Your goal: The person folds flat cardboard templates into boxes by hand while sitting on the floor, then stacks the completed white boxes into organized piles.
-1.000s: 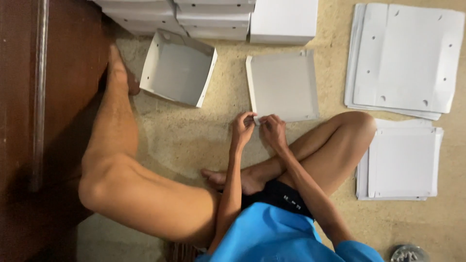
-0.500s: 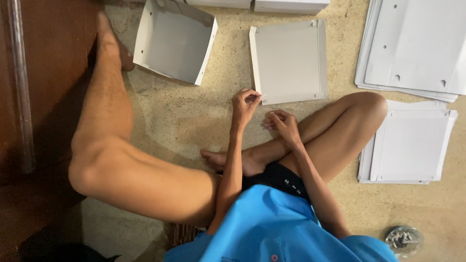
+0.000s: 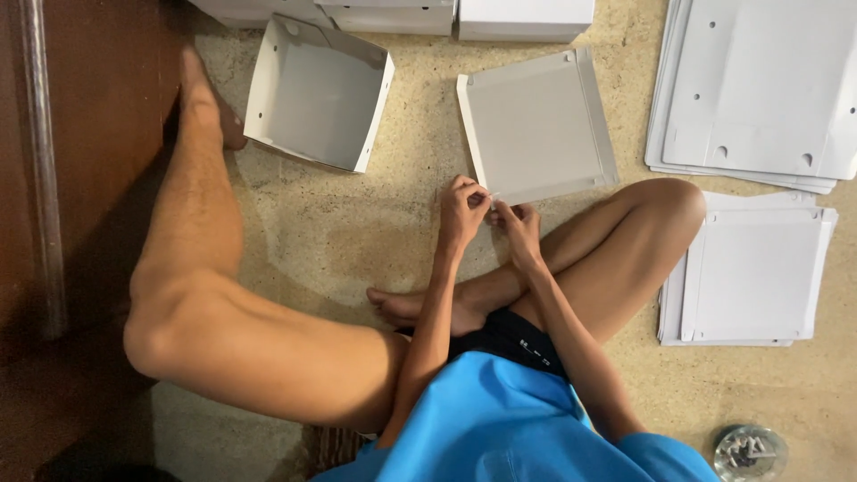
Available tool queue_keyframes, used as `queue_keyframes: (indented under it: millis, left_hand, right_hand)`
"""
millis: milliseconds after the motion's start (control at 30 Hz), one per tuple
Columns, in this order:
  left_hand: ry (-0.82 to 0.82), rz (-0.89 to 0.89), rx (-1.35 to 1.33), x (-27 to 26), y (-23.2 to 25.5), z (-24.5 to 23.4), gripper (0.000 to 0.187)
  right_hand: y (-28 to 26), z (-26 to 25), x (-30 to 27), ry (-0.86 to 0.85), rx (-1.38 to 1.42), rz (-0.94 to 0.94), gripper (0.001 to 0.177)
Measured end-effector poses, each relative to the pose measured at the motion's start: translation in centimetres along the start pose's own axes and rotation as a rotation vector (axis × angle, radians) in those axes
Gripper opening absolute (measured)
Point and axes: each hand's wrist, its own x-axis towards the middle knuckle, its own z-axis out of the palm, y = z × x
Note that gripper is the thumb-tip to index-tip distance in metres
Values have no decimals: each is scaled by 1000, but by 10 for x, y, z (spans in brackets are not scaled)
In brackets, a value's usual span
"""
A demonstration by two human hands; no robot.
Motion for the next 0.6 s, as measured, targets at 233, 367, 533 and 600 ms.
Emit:
queue_keyframes:
  millis: [233,367,533,600]
  left_hand:
    - [7,-20,15,-3,10,9,2]
    - [-18,-35,4,-4,10,13,4]
    - [-63,-1,0,-2,15,19,4]
    - [-168,59,103,-4,35,7,7]
  right_hand:
    - [2,-6,2,140,102,31,7]
    - [46,-28,27,241,113,12,6]
    - [-9,-21,-7,282,90,-58,32]
    - [-19,-27,-19,264,72,-98,45]
